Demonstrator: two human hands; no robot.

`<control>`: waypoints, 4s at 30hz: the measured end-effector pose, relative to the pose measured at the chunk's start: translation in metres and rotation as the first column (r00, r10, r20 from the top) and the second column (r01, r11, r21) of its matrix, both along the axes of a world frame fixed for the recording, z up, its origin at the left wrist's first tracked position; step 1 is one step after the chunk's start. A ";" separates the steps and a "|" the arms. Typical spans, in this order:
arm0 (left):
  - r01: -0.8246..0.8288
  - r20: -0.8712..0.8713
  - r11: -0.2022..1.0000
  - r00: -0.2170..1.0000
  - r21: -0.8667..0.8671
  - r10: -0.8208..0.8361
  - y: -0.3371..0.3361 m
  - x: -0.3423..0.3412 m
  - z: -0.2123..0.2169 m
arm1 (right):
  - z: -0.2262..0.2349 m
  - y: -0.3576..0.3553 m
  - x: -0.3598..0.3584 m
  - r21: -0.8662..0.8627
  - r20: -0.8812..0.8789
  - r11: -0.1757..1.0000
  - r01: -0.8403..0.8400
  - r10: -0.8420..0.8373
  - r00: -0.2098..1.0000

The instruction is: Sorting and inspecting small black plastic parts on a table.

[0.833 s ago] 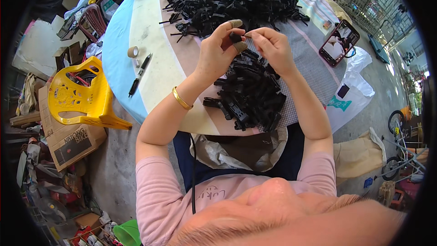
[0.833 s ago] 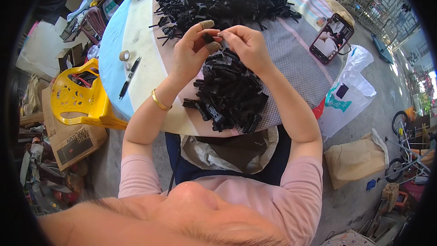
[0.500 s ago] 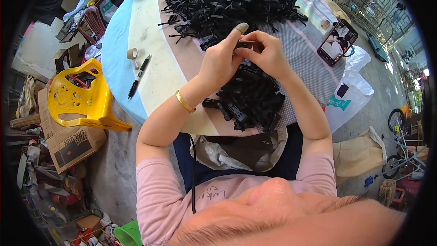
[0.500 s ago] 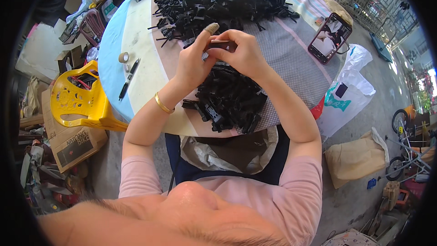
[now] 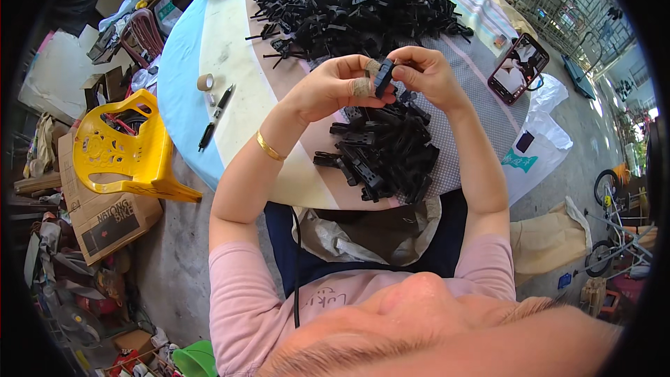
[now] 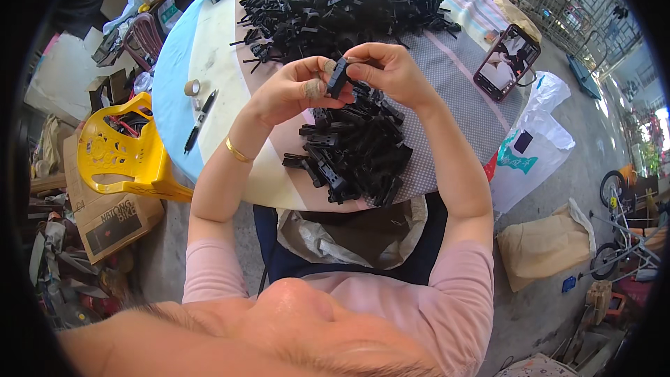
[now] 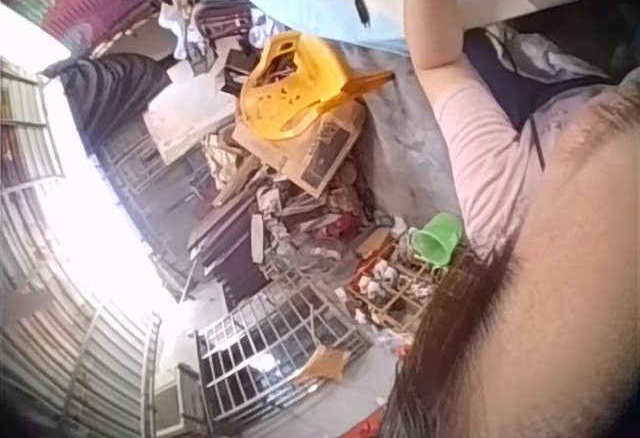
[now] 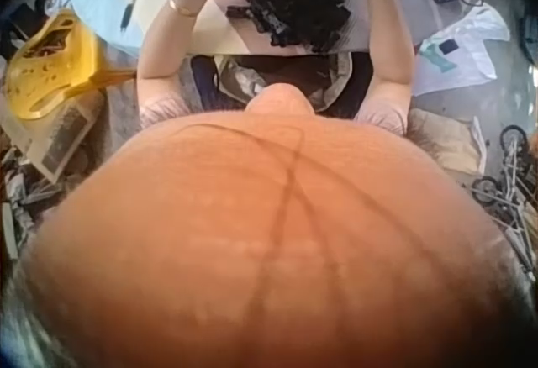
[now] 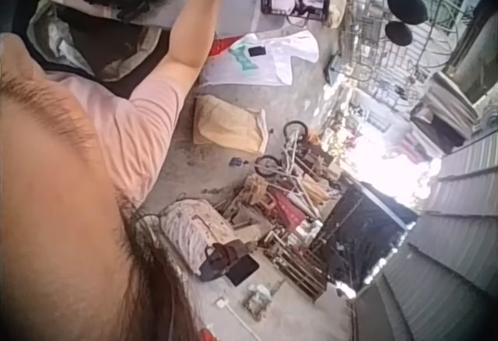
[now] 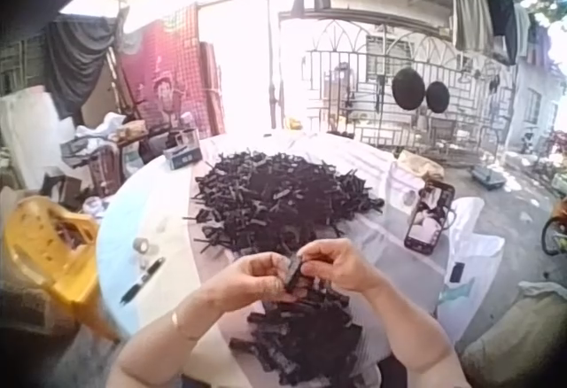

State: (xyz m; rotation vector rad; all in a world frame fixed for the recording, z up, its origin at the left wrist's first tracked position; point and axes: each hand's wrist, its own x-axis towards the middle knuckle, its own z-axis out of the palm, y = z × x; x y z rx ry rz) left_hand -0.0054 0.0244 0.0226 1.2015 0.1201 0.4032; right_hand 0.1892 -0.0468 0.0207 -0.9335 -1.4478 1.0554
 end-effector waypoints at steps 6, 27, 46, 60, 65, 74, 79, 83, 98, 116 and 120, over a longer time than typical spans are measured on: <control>-0.096 -0.054 0.991 0.994 -0.090 0.091 -0.001 0.001 -0.009 | 0.002 0.000 -0.011 0.210 0.167 0.978 0.017 -0.053 0.985; -0.626 0.322 0.291 0.678 0.724 0.660 -0.021 0.010 -0.011 | 0.009 -0.009 -0.031 -0.035 0.235 0.975 0.220 -0.206 0.950; -0.101 -0.054 0.564 0.966 0.820 0.252 -0.021 0.011 -0.006 | -0.055 0.055 0.024 0.439 0.807 0.824 0.359 -0.537 0.245; -0.205 0.099 0.966 0.970 -0.156 0.222 0.015 0.003 -0.019 | -0.017 0.014 -0.017 0.359 0.324 0.916 0.178 -0.302 0.897; -0.196 0.180 0.977 0.962 -0.080 0.207 0.015 0.003 -0.015 | -0.014 0.010 -0.024 0.432 0.399 0.898 0.081 -0.271 0.876; -0.519 0.154 0.775 0.852 0.360 0.500 -0.013 0.012 -0.006 | -0.007 0.002 -0.024 0.112 0.044 0.983 0.145 -0.151 0.988; -0.560 0.146 0.695 0.814 0.451 0.562 -0.017 0.013 -0.007 | -0.005 -0.001 -0.028 -0.009 0.084 0.985 0.172 -0.170 0.982; -0.560 0.164 0.659 0.810 0.503 0.563 -0.013 0.011 -0.013 | -0.002 -0.003 -0.031 -0.064 0.053 0.985 0.163 -0.159 0.986; -0.486 0.318 0.072 0.670 0.871 0.671 -0.024 0.012 -0.011 | 0.002 -0.009 -0.031 0.303 0.386 0.909 0.287 -0.392 0.835; -0.034 0.006 0.999 0.999 0.028 0.034 -0.012 0.004 0.000 | 0.006 -0.009 -0.005 -0.027 -0.046 0.991 -0.135 0.133 0.990; -0.121 -0.007 0.991 0.993 0.048 0.122 -0.011 0.000 -0.003 | 0.015 -0.011 -0.016 0.044 0.058 0.998 -0.045 0.043 0.997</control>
